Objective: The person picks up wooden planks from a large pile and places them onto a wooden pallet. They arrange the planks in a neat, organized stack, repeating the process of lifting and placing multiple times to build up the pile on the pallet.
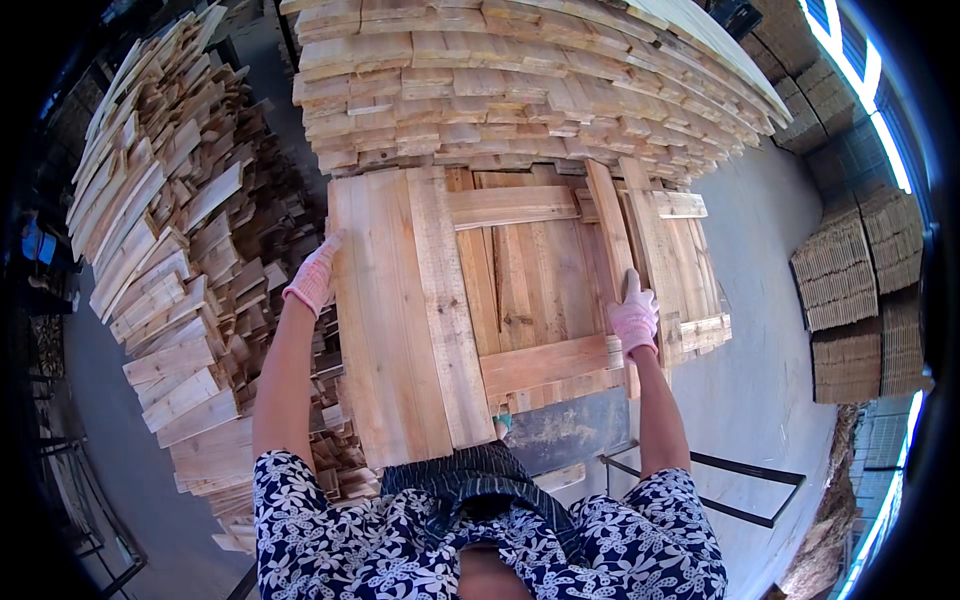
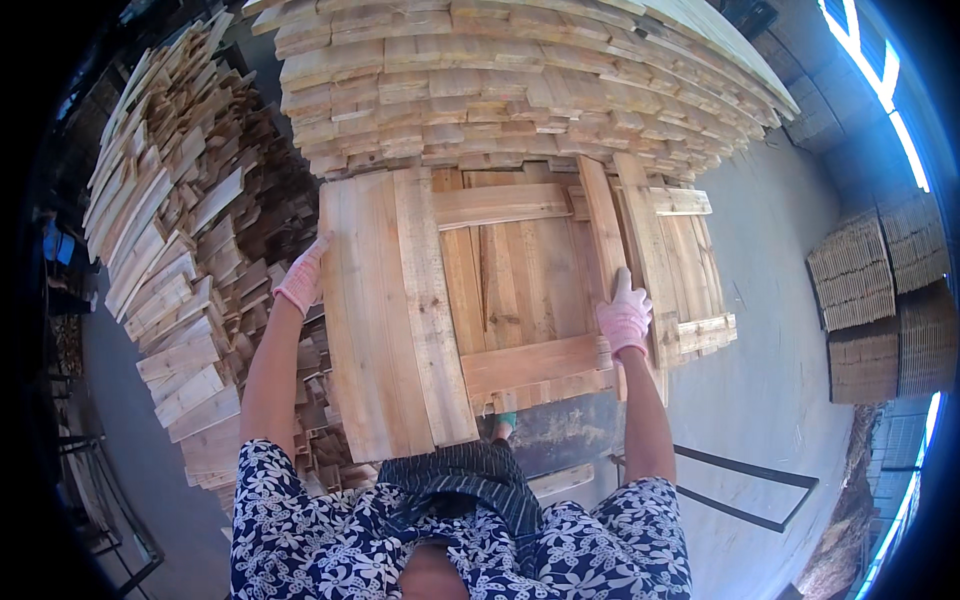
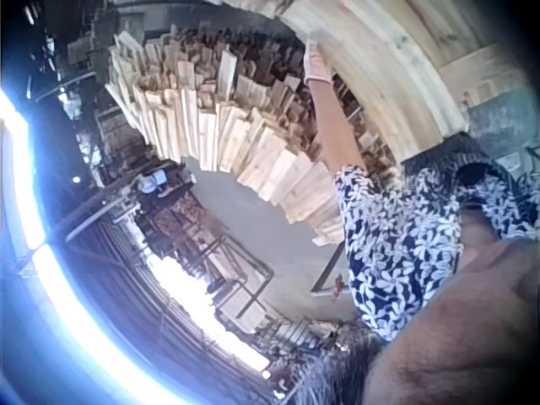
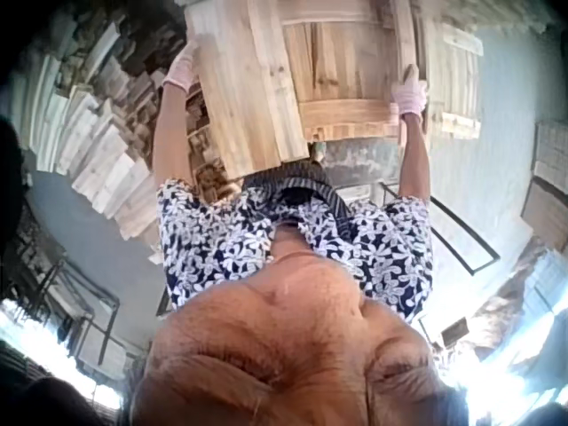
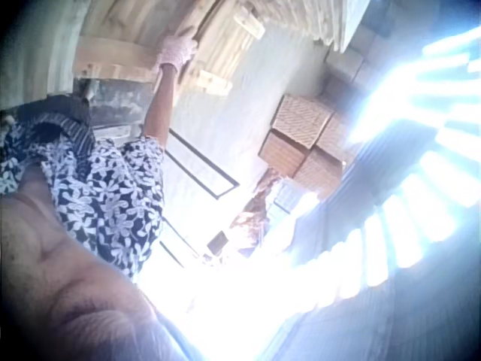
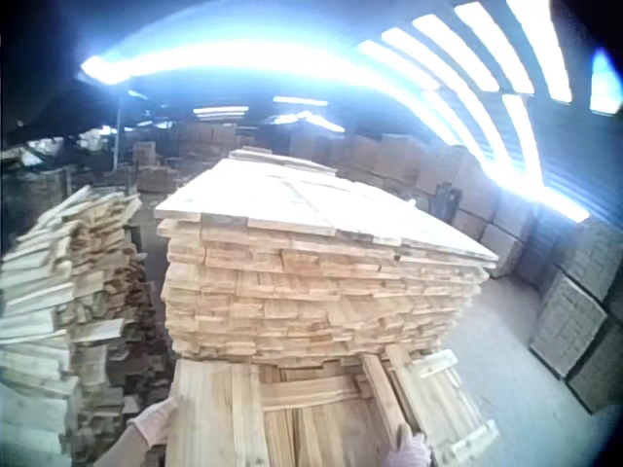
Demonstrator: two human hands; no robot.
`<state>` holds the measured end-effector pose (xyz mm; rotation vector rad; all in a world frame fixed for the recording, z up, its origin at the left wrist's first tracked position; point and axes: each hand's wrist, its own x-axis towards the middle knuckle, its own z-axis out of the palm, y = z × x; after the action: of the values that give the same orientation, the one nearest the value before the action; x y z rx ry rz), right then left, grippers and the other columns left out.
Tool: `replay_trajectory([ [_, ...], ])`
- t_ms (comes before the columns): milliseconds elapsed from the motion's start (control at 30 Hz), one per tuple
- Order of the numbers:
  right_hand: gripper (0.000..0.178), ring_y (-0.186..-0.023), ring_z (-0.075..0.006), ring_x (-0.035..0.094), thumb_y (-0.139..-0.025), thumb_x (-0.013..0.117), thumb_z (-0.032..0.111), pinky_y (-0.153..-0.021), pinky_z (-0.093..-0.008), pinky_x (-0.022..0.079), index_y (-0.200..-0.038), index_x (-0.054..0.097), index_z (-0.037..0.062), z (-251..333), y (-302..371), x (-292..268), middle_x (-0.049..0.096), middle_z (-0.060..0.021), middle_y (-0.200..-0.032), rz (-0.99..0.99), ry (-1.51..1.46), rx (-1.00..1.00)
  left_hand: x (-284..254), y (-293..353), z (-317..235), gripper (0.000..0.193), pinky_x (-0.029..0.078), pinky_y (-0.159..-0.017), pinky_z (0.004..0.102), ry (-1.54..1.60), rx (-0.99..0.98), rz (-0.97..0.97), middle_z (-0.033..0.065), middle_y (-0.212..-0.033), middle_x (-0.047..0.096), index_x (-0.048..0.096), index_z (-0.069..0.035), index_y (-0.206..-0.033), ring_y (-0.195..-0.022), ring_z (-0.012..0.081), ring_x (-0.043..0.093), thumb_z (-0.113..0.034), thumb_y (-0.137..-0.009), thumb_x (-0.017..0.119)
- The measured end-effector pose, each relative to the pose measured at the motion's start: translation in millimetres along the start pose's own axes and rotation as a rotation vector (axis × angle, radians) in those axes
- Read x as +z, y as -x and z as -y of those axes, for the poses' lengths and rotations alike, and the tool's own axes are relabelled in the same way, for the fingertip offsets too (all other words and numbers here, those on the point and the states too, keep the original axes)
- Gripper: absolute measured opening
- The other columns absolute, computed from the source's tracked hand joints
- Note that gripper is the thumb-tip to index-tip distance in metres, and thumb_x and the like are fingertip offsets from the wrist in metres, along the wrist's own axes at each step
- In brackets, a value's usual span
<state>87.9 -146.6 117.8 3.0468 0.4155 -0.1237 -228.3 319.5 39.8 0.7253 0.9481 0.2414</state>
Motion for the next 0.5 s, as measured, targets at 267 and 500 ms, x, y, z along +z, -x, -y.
replay_trajectory([
  [267, 0.087, -0.126, -0.0478, 0.050, -0.084, 0.074, 0.034, -0.106, -0.0541, 0.044, -0.159, 0.031, 0.0214, -95, -41, -39, 0.048, -0.0285, -0.136, -0.031, -0.012, -0.057, 17, 19, -4, 0.064, 0.053, -0.102, 0.0464, -0.021, 0.001, -0.043, 0.0084, -0.134, 0.067, 0.060, -0.011, -0.139, -0.119, 0.0252, 0.064, -0.044, -0.088, 0.079],
  [500, 0.094, -0.122, -0.0455, 0.055, -0.086, 0.076, 0.039, -0.105, -0.0500, 0.046, -0.164, 0.024, 0.0272, -86, -43, -15, 0.050, -0.0258, -0.134, -0.032, -0.045, -0.026, 11, 7, -7, 0.059, 0.054, -0.100, 0.0445, -0.172, 0.028, -0.149, 0.0056, -0.131, 0.068, 0.063, -0.013, -0.136, -0.116, 0.0237, 0.066, -0.043, -0.088, 0.080],
])
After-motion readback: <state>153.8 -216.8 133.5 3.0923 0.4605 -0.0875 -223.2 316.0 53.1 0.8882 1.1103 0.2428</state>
